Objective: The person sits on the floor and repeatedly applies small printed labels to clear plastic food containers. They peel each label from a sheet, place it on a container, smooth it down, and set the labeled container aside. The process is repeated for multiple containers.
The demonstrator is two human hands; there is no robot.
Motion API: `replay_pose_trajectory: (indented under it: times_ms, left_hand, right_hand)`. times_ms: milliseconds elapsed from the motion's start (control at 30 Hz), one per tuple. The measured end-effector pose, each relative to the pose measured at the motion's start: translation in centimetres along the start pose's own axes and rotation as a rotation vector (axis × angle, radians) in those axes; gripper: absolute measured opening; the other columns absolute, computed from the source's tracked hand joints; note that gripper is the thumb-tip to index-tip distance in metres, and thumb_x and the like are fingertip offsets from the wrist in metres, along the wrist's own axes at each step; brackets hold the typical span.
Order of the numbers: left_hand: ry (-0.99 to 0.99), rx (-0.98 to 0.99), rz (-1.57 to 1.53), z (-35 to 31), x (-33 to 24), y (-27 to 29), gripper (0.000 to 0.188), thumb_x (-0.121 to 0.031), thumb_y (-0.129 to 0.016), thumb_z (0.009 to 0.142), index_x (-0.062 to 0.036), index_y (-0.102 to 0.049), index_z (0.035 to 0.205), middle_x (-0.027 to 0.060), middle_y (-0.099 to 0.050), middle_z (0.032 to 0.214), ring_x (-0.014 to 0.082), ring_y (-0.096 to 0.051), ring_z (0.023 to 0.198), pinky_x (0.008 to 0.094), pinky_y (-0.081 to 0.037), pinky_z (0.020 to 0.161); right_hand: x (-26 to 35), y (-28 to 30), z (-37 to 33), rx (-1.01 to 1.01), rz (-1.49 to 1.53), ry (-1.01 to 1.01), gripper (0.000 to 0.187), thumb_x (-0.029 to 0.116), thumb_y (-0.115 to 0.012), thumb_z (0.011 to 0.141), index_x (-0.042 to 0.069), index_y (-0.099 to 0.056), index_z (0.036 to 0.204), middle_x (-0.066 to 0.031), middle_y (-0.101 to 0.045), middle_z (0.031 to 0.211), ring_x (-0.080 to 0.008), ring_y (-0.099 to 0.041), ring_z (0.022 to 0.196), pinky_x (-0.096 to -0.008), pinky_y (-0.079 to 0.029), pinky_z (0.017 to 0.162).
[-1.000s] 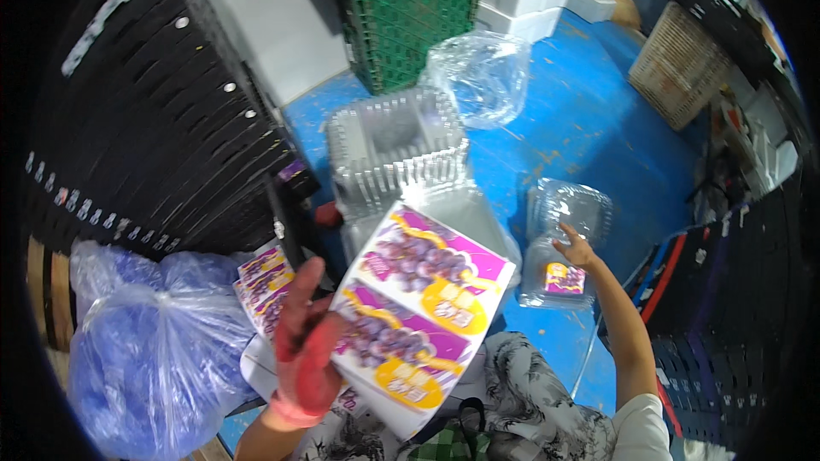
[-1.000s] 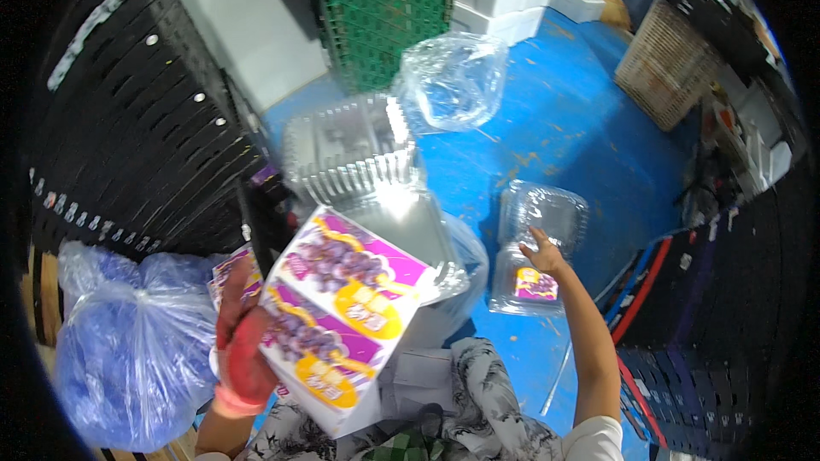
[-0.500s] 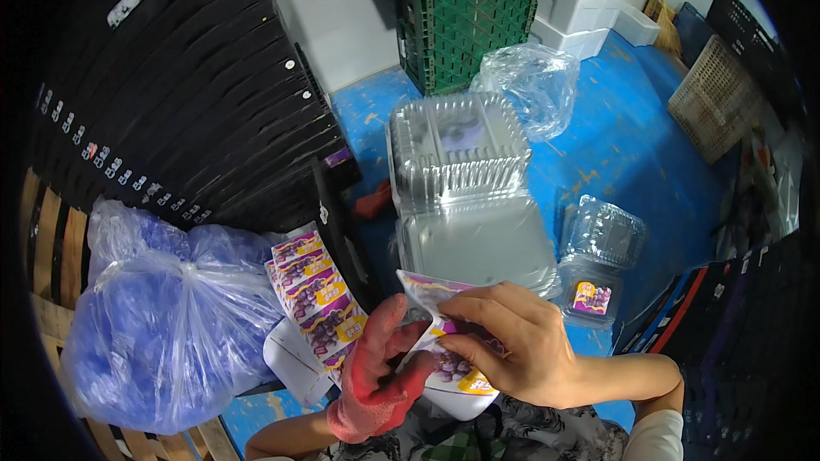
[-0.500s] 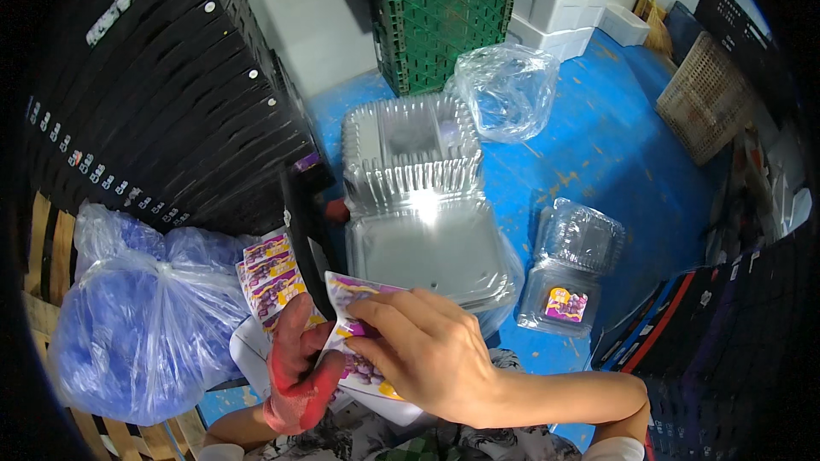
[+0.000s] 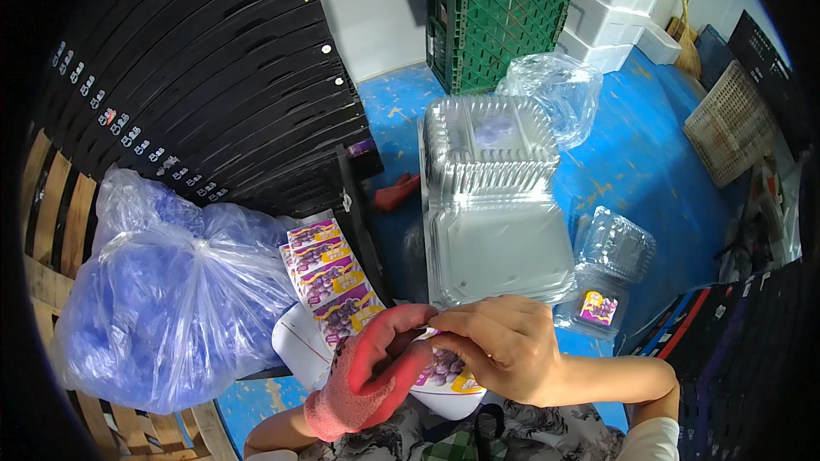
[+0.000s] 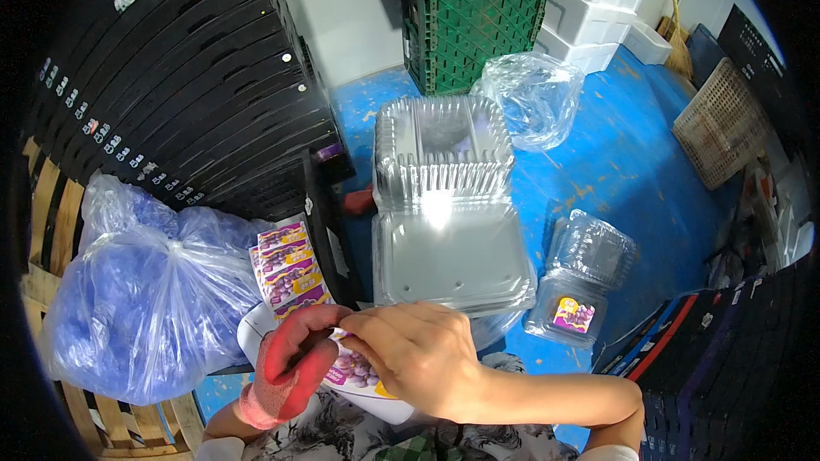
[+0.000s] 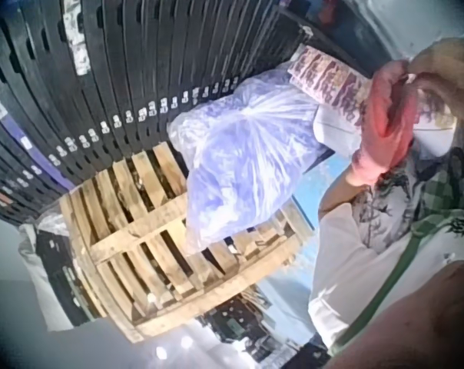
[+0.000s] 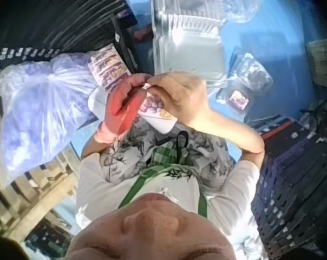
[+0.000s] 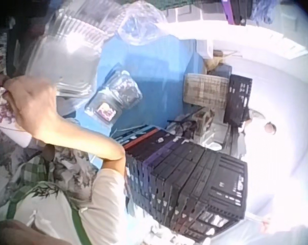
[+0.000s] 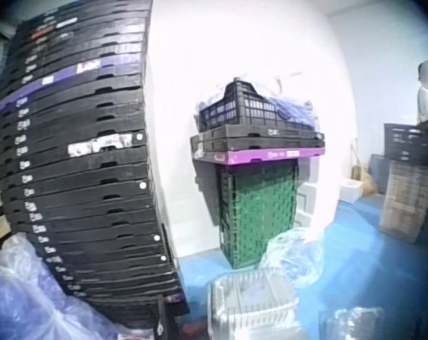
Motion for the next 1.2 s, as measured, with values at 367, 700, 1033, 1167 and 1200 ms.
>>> replay_pose_trajectory:
  times_ms: [367,700,1033,1167,1200]
  left_hand:
    - [-0.044,0.007,0.076,-0.2,0.0,0.4,0.030,0.004,-0.047,0.088,0.0026,-0.046,0.118,0.0108,-0.059,0.104,0.0124,-0.057,0.090,0.0254,-0.044,0.080]
    - [-0.154,0.011,0.254,-0.1,-0.7,0.3,0.028,0.007,-0.050,0.085,0.0024,-0.047,0.113,0.0148,-0.058,0.102,0.0192,-0.060,0.088,0.0272,-0.046,0.077]
    - [-0.138,0.011,0.276,-0.1,-0.8,0.3,0.027,0.007,-0.052,0.084,0.0019,-0.048,0.109,0.0150,-0.057,0.101,0.0175,-0.059,0.088,0.0261,-0.046,0.075]
    - [-0.135,-0.020,0.260,-0.1,-0.8,0.3,0.027,0.007,-0.052,0.084,0.0019,-0.047,0.110,0.0101,-0.057,0.090,0.0128,-0.057,0.078,0.0245,-0.045,0.071]
    - [-0.106,-0.019,0.227,-0.1,-0.7,0.4,0.026,0.006,-0.051,0.085,0.0016,-0.047,0.110,0.0077,-0.056,0.086,0.0106,-0.054,0.073,0.0231,-0.043,0.068]
  right_hand:
    - [-0.4,-0.5,-0.4,0.010,0.079,-0.139,0.018,0.006,-0.072,0.070,0.005,-0.061,0.084,-0.0069,-0.062,0.073,-0.0257,-0.061,0.063,-0.0333,-0.048,0.054]
    - [-0.5,-0.2,0.1,0.055,0.131,-0.117,0.017,0.006,-0.072,0.068,0.006,-0.062,0.082,-0.0044,-0.060,0.080,-0.0245,-0.058,0.070,-0.0340,-0.047,0.059]
    - [-0.6,-0.2,-0.1,0.016,0.117,-0.131,0.016,0.005,-0.073,0.066,0.007,-0.061,0.078,-0.0039,-0.058,0.077,-0.0234,-0.057,0.068,-0.0333,-0.047,0.055]
    - [0.1,0.0,0.0,-0.051,0.066,-0.072,0.015,0.005,-0.073,0.064,0.008,-0.063,0.075,-0.0030,-0.058,0.076,-0.0218,-0.056,0.066,-0.0314,-0.047,0.054]
    - [0.2,0.2,0.1,-0.070,0.048,-0.054,0.015,0.005,-0.073,0.064,0.007,-0.063,0.075,-0.0027,-0.058,0.076,-0.0213,-0.056,0.065,-0.0309,-0.047,0.053]
Point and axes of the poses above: each hand's wrist, its own z-axis towards the middle knuckle, its own y-axis out of the back of the hand, x = y × z, the point moved 5 cm from there along z, towards the middle knuckle
